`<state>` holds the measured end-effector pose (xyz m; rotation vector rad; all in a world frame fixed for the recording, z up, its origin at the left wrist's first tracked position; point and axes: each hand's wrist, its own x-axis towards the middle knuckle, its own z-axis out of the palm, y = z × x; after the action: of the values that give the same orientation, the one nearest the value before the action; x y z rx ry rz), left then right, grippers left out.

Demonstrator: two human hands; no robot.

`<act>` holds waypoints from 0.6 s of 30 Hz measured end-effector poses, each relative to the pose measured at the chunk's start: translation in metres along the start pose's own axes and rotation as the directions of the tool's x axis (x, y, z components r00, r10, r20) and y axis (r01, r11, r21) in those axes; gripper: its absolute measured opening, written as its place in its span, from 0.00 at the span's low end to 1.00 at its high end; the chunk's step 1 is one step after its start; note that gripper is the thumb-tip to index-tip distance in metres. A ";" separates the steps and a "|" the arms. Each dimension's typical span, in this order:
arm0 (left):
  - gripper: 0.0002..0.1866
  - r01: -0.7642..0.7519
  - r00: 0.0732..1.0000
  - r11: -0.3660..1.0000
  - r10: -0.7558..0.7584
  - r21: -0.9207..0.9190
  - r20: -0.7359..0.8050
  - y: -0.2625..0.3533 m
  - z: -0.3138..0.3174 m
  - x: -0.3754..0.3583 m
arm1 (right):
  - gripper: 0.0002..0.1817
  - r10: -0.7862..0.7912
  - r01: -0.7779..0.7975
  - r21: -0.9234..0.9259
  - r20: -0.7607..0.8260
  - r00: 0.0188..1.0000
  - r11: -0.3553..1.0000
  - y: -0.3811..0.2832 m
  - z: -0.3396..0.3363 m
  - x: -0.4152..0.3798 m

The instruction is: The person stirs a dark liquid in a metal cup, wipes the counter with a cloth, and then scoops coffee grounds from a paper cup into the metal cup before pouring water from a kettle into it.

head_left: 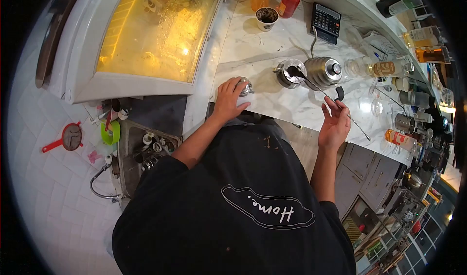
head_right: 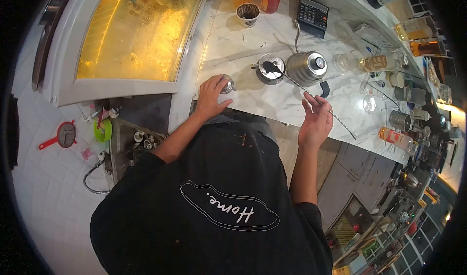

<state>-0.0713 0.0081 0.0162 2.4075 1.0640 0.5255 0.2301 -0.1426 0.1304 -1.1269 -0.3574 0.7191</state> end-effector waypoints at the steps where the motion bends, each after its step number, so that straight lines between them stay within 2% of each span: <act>1: 0.44 0.006 1.000 1.000 -0.006 -0.012 -0.010 0.002 0.001 -0.005 | 0.20 0.003 -0.003 -0.004 0.002 1.000 1.000 0.000 0.000 0.001; 3: 0.45 0.013 0.999 0.999 -0.014 -0.033 -0.032 0.006 0.002 -0.012 | 0.19 0.005 -0.005 -0.008 0.014 1.000 1.000 0.000 -0.003 0.003; 6: 0.43 -0.026 0.999 1.000 0.026 0.006 0.030 0.011 -0.005 -0.015 | 0.19 0.013 -0.013 0.003 0.039 0.999 1.000 0.000 -0.007 0.004; 9: 0.35 -0.097 0.994 0.992 0.092 0.083 0.064 0.009 0.002 -0.023 | 0.19 0.018 -0.019 0.003 0.062 0.998 1.000 -0.001 -0.007 0.006; 12: 0.28 -0.174 0.985 0.980 0.173 0.097 0.021 0.008 0.014 -0.034 | 0.19 0.018 -0.017 -0.020 0.092 0.996 1.000 -0.001 -0.012 0.007; 15: 0.21 -0.191 0.974 0.973 0.204 0.126 -0.095 0.015 0.021 -0.045 | 0.19 0.027 -0.025 -0.022 0.093 0.995 0.999 -0.003 -0.017 0.006; 18: 0.18 -0.150 0.971 0.988 0.156 0.048 -0.180 0.029 0.018 -0.047 | 0.19 0.029 -0.027 -0.014 0.097 0.995 1.000 -0.006 -0.021 0.006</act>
<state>-0.0745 -0.0496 0.0100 2.5232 0.9714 0.8020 0.2485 -0.1545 0.1269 -1.1134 -0.4300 0.7994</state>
